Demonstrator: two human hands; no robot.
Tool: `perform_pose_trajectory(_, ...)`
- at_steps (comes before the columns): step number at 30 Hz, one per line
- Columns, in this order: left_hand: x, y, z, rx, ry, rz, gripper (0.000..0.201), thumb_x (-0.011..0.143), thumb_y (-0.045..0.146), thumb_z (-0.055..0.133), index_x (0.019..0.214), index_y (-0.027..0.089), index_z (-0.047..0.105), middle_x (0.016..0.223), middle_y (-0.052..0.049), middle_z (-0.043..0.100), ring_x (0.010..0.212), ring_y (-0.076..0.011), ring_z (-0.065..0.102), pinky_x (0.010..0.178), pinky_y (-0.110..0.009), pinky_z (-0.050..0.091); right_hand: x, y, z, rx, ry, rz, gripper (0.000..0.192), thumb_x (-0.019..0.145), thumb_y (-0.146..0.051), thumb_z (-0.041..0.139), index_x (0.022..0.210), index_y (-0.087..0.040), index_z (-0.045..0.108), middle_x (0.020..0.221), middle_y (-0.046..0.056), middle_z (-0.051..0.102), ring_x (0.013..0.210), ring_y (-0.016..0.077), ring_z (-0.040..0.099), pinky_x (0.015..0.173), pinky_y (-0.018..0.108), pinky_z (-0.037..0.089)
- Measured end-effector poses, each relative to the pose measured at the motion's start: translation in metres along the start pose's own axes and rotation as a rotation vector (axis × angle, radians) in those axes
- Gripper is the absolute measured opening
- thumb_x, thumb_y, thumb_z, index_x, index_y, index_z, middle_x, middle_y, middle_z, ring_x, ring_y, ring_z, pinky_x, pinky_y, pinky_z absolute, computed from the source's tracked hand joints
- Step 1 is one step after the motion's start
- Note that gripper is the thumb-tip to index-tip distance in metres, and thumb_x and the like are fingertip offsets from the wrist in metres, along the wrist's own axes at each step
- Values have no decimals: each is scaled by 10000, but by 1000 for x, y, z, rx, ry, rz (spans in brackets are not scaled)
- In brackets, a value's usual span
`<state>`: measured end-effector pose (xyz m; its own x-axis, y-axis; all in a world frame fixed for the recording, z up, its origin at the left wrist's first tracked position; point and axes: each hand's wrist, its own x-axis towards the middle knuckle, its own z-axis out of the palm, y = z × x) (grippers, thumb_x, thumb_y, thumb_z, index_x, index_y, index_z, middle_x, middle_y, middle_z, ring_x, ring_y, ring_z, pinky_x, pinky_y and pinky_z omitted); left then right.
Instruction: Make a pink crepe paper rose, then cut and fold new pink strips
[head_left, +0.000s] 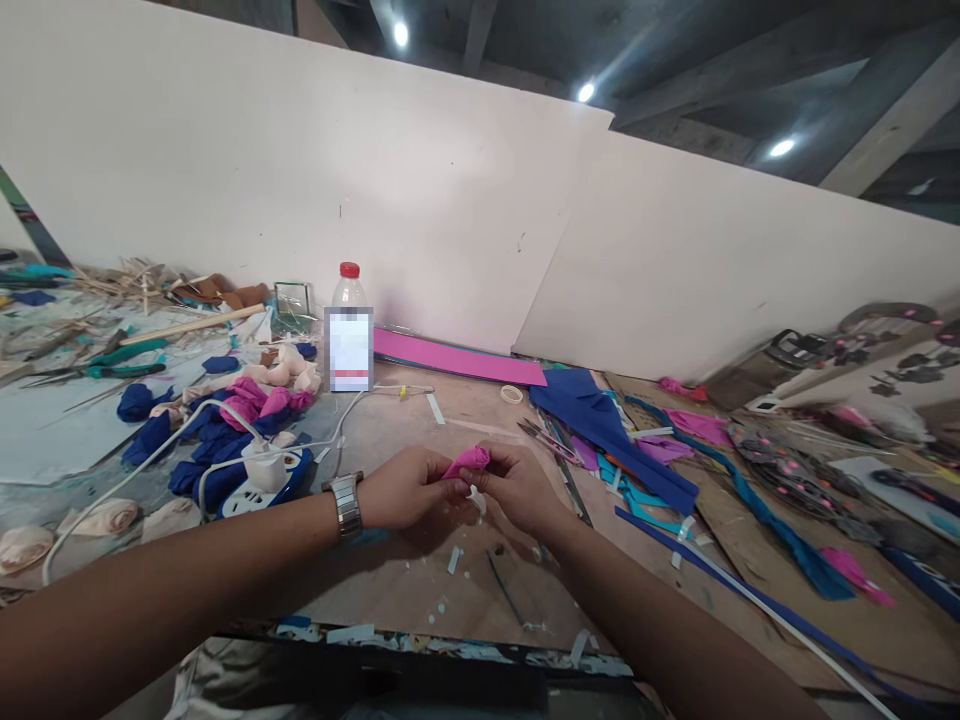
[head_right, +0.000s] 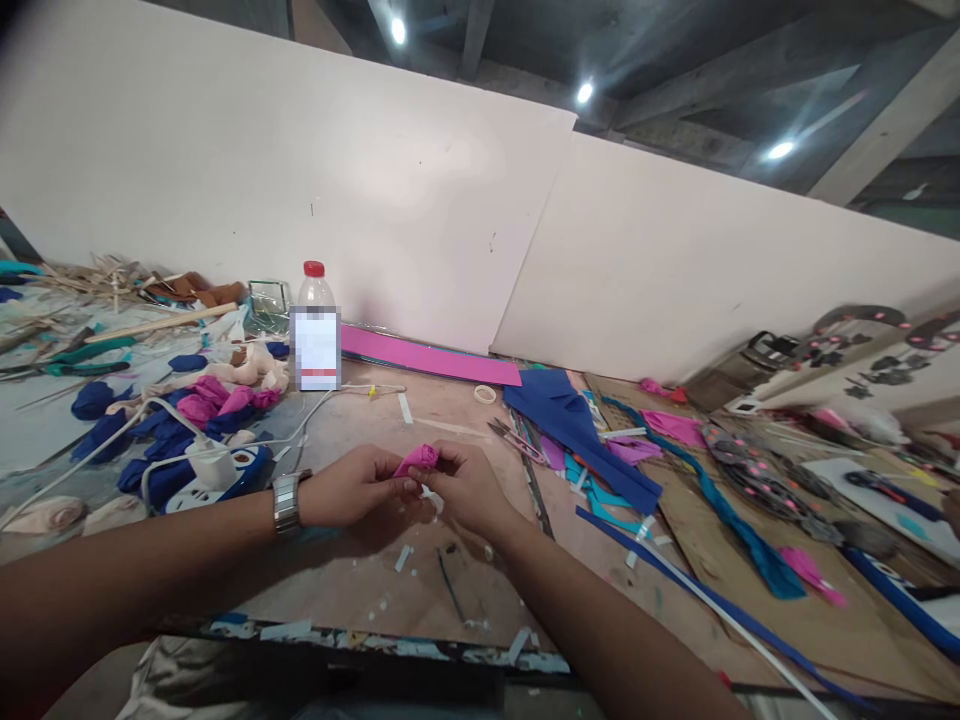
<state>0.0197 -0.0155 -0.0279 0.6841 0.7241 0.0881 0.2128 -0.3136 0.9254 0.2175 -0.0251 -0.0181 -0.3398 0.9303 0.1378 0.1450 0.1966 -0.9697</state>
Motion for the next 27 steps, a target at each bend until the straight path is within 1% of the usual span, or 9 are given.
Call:
perform_pose_trajectory(4,-1,1,1,-8,-29,4,439,980,459,492,925,140,790,937,-63,803,840,-210,719,734,-246,493,-2,3,1,16,-31,35,275,730,-408,848,787,-157,751,723,19,686,685,168,620,672,292,492)
perform_pose_trajectory(9,-2,-3,3,33,-68,23,420,993,403,461,927,156,795,913,-38,803,791,-183,715,690,-223,474,-3,5,2,-23,5,18,290,738,-420,840,705,-160,714,697,1,637,670,148,591,644,272,471)
perform_pose_trajectory(14,-2,-5,3,51,-82,40,435,990,419,455,925,162,800,895,-44,798,798,-184,705,715,-225,477,-4,6,4,-15,-28,30,291,756,-427,826,717,-166,702,709,2,636,669,150,591,631,268,474)
perform_pose_trajectory(17,-3,-5,3,81,-61,23,434,973,438,480,883,152,794,817,-39,778,686,-163,649,633,-222,447,-4,6,4,-22,-23,19,284,748,-411,832,694,-169,692,690,-9,617,647,140,576,613,259,461)
perform_pose_trajectory(19,-3,-4,3,107,-55,4,423,954,447,513,832,137,773,743,-28,742,618,-144,590,586,-221,414,-4,5,3,-65,-10,-15,291,746,-410,832,673,-166,694,690,-8,613,650,136,564,609,254,448)
perform_pose_trajectory(21,-3,-4,3,112,-56,-3,413,938,456,544,798,125,747,696,-15,700,589,-129,542,565,-219,388,-4,2,2,-101,1,-58,291,749,-414,831,672,-163,704,697,-2,621,662,135,561,618,253,440)
perform_pose_trajectory(23,-3,-3,3,97,-62,6,400,938,450,547,811,124,740,700,-8,688,597,-125,534,574,-219,384,-4,0,2,-105,17,-73,302,748,-425,830,668,-163,702,686,-3,623,656,135,561,619,255,437)
perform_pose_trajectory(25,-2,-2,3,70,-66,21,385,951,426,528,845,132,754,743,-15,714,635,-136,574,615,-224,413,-4,-1,2,-68,19,-27,323,744,-446,829,663,-166,690,661,-4,630,637,141,571,607,262,448)
perform_pose_trajectory(27,-2,-1,2,10,-65,34,380,965,400,501,880,145,769,811,-30,754,707,-160,639,683,-234,458,-4,1,4,-2,4,53,331,731,-465,834,691,-170,688,653,0,653,620,155,592,600,277,473)
